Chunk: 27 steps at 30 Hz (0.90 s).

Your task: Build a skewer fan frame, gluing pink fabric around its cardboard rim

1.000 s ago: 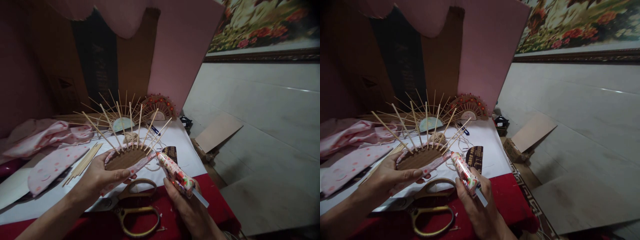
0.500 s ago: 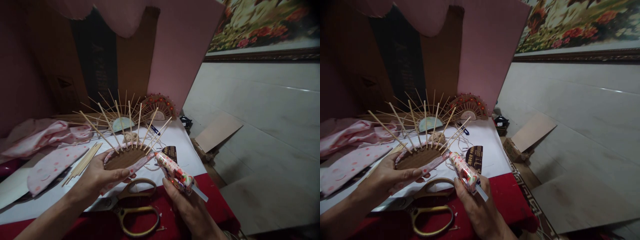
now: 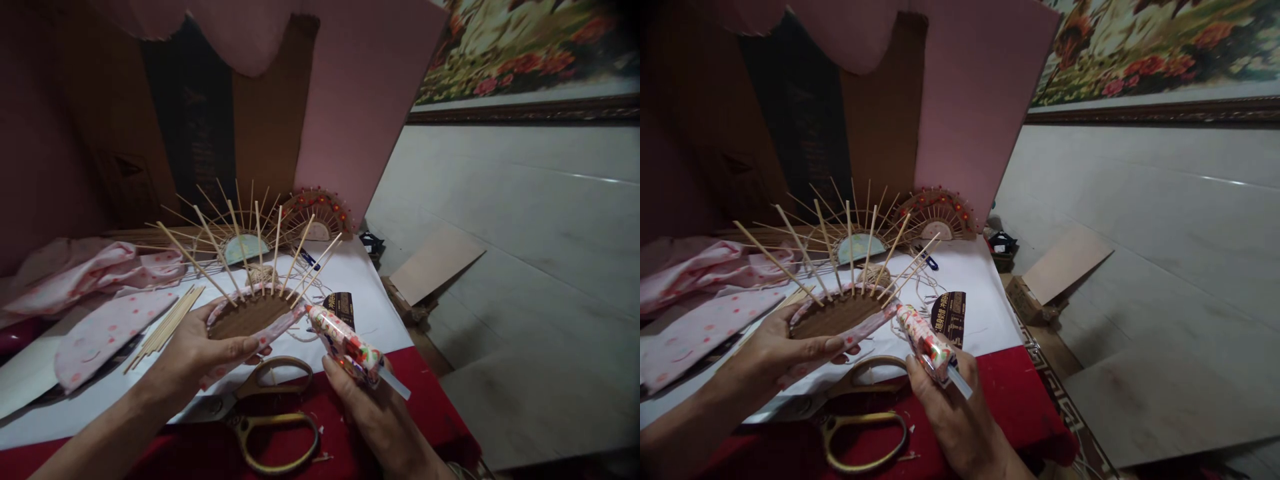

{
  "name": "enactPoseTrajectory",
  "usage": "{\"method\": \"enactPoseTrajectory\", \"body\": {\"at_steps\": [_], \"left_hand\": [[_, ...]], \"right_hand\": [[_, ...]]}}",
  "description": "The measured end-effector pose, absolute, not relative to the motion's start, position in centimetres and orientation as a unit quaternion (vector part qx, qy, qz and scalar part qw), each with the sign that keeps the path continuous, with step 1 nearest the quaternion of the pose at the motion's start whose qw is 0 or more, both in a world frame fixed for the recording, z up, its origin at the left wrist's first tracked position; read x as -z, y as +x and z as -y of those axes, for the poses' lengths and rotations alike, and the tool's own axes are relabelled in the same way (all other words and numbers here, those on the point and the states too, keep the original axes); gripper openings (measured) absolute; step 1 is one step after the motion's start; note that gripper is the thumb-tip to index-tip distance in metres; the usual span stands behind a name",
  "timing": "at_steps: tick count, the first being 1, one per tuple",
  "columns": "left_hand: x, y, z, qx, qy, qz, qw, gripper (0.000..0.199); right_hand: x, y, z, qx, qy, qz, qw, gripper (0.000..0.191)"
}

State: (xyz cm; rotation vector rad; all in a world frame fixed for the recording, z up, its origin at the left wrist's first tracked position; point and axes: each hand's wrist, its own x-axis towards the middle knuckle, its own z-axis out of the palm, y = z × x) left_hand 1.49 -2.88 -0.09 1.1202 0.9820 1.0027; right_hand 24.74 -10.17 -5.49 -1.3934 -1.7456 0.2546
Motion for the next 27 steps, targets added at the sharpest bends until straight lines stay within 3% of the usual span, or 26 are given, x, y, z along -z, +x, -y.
{"method": "enactPoseTrajectory", "body": {"at_steps": [4, 9, 23, 27], "left_hand": [[0.0, 1.6, 3.0, -0.439, 0.481, -0.438, 0.62, 0.056], [0.0, 1.5, 3.1, -0.436, 0.479, -0.435, 0.626, 0.049], [-0.4, 1.9, 2.9, -0.444, 0.477, -0.429, 0.626, 0.045], [-1.0, 2.3, 3.2, -0.446, 0.464, -0.432, 0.632, 0.048]], "right_hand": [[4.9, 24.5, 10.3, -0.113, -0.545, 0.706, 0.438, 0.032], [2.2, 23.3, 9.9, -0.17, -0.552, 0.703, 0.415, 0.036], [1.7, 23.0, 10.0, -0.114, -0.537, 0.743, 0.383, 0.04], [2.6, 23.5, 10.1, -0.072, -0.534, 0.771, 0.341, 0.044]]}}
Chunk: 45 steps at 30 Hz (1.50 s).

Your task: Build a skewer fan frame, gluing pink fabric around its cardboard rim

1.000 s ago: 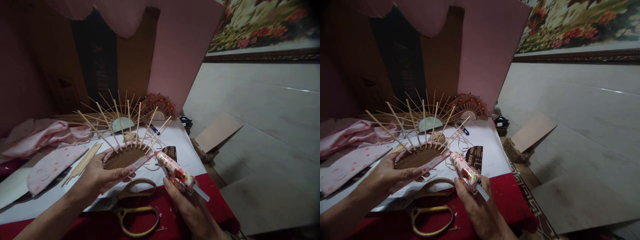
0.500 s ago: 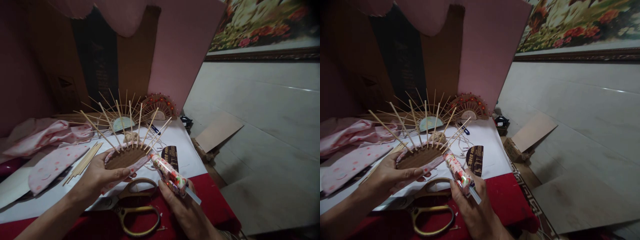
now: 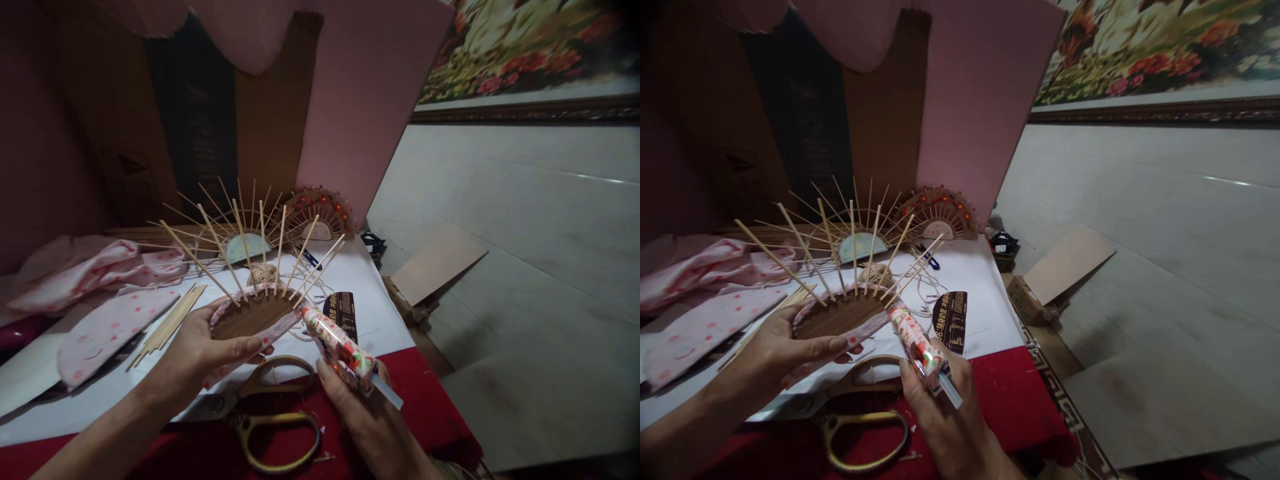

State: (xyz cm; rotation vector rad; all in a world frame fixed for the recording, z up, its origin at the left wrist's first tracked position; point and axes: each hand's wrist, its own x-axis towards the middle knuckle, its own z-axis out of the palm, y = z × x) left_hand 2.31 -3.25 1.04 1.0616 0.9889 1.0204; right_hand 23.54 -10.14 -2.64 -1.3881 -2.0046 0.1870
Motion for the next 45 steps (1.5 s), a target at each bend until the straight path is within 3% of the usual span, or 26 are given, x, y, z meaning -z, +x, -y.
{"method": "enactPoseTrajectory", "body": {"at_steps": [10, 15, 22, 37, 45], "left_hand": [[0.5, 1.4, 2.8, -0.432, 0.503, -0.434, 0.61, 0.041], [-0.5, 2.2, 3.1, -0.45, 0.457, -0.439, 0.63, 0.049], [-0.8, 1.9, 3.3, -0.444, 0.468, -0.451, 0.617, 0.049], [-0.8, 1.7, 3.1, -0.44, 0.472, -0.447, 0.62, 0.041], [-0.3, 1.8, 3.0, -0.442, 0.484, -0.434, 0.618, 0.042]], "right_hand": [[5.2, 25.4, 10.8, 0.061, -0.486, 0.819, 0.298, 0.039], [4.3, 25.9, 10.9, 0.04, -0.499, 0.832, 0.241, 0.037], [4.3, 24.4, 10.4, -0.084, -0.553, 0.736, 0.381, 0.04], [3.7, 24.6, 10.2, -0.162, -0.598, 0.683, 0.388, 0.036], [2.1, 23.6, 9.8, -0.206, -0.588, 0.65, 0.435, 0.028]]}}
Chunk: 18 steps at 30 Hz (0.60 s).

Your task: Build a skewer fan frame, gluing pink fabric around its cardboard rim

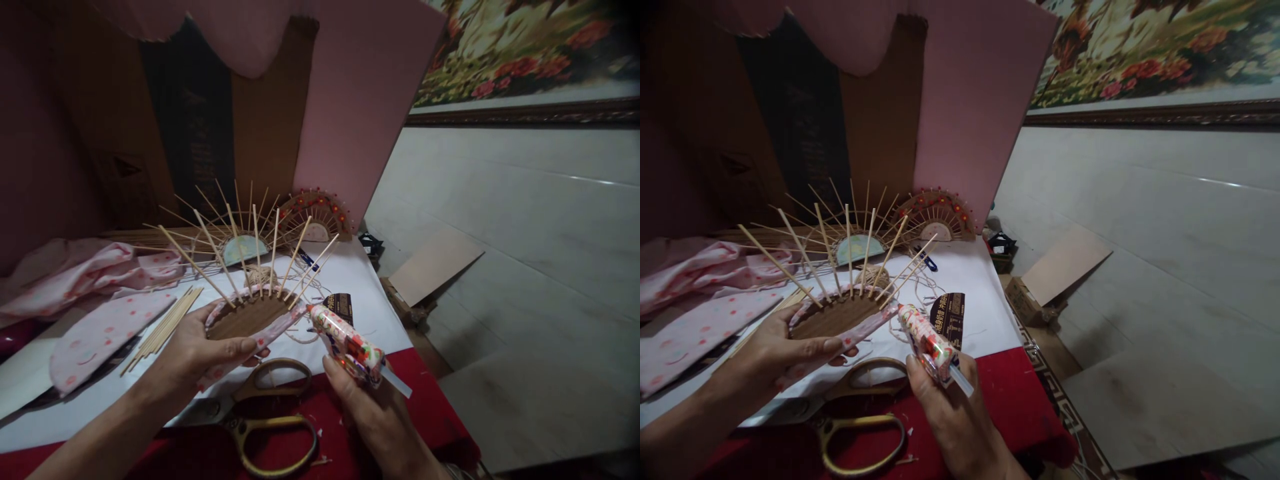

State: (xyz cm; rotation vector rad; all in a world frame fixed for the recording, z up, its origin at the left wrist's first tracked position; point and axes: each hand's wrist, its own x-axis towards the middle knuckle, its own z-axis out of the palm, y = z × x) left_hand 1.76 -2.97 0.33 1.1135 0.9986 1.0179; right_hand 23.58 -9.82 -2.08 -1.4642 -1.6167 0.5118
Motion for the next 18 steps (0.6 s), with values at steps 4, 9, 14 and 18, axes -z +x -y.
{"method": "enactPoseTrajectory", "body": {"at_steps": [4, 9, 14, 18], "left_hand": [[-0.4, 1.6, 3.0, -0.426, 0.495, -0.431, 0.622, 0.045], [-0.7, 1.6, 3.1, -0.418, 0.502, -0.434, 0.62, 0.054], [-0.4, 1.5, 3.1, -0.423, 0.504, -0.435, 0.615, 0.054], [0.0, 1.5, 2.9, -0.426, 0.525, -0.425, 0.602, 0.053]], "right_hand": [[1.1, 23.3, 9.6, -0.215, -0.591, 0.634, 0.451, 0.026], [1.1, 23.4, 9.5, -0.208, -0.567, 0.663, 0.442, 0.027], [2.8, 24.2, 9.7, -0.169, -0.565, 0.684, 0.43, 0.029], [2.6, 24.4, 9.6, -0.176, -0.559, 0.695, 0.416, 0.028]]}}
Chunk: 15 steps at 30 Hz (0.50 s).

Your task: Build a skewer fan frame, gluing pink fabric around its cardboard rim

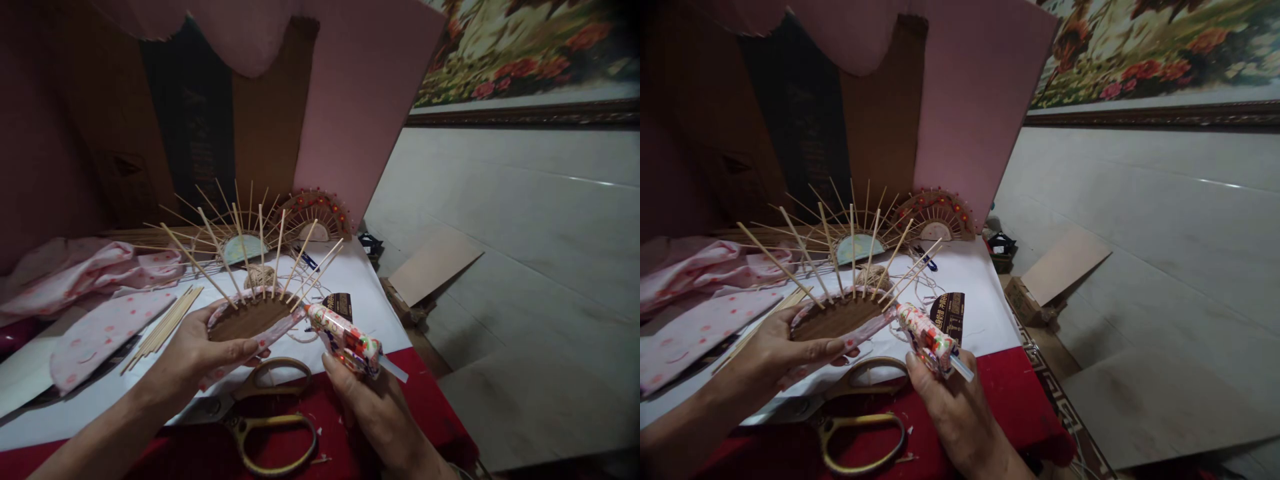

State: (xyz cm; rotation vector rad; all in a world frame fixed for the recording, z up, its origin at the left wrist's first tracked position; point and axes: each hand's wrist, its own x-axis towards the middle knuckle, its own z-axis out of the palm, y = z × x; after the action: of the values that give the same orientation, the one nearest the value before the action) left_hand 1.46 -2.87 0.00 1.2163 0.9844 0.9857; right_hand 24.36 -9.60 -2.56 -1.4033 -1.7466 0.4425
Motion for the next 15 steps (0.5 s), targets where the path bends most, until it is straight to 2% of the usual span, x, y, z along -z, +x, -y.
{"method": "enactPoseTrajectory", "body": {"at_steps": [8, 11, 15], "left_hand": [[0.2, 1.3, 2.78, -0.42, 0.527, -0.435, 0.597, 0.033], [-0.13, 1.37, 2.96, -0.422, 0.529, -0.427, 0.6, 0.038], [-0.33, 1.52, 2.99, -0.425, 0.507, -0.433, 0.612, 0.056]], "right_hand": [[2.96, 24.93, 10.02, -0.207, -0.551, 0.686, 0.428, 0.029], [2.65, 24.81, 9.94, -0.211, -0.561, 0.678, 0.425, 0.028], [2.23, 24.54, 9.8, -0.214, -0.572, 0.667, 0.427, 0.028]]}}
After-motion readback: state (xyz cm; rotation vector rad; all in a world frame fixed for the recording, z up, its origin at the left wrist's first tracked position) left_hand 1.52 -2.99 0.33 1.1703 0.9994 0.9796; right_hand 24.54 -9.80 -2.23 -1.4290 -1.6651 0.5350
